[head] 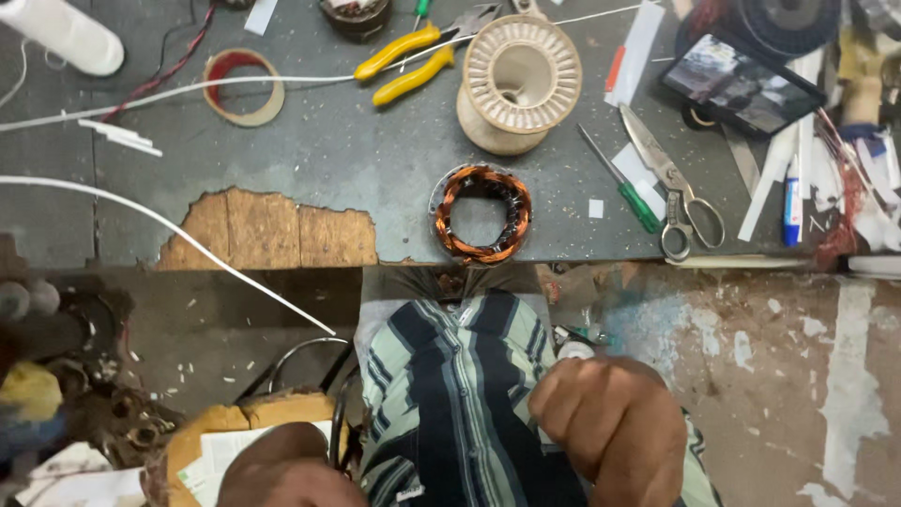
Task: The person winds copper wire around a cylindrical stator core, carefully placing and tucking the wire into slots. They occasionally pick up small white insulating pieces and insert them between windings. The person continues this repetitive winding process throughout the clip.
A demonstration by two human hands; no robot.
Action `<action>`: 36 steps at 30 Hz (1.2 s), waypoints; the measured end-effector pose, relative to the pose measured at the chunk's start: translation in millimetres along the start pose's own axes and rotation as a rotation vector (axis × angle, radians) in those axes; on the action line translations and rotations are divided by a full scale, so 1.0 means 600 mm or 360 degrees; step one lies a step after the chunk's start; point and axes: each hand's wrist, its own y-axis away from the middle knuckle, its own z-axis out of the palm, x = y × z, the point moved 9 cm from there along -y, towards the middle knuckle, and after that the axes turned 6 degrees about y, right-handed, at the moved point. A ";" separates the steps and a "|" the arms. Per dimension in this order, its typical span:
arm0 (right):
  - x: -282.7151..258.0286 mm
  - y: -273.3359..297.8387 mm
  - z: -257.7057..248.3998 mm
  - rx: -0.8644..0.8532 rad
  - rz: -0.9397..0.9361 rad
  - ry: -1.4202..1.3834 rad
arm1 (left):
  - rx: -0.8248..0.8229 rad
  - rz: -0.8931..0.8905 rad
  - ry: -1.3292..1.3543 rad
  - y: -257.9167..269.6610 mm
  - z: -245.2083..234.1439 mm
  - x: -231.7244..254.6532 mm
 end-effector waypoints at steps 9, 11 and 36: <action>0.034 0.047 0.010 -0.0021 0.0040 -0.0267 | -0.0100 0.0011 0.0393 -0.071 0.009 0.001; 0.059 0.064 0.019 0.0065 0.0092 -0.0419 | -0.0274 -0.0016 0.0705 -0.115 0.081 -0.011; 0.193 0.192 -0.099 0.1043 0.1273 0.1533 | 0.0461 -0.0223 0.0534 -0.224 0.109 0.018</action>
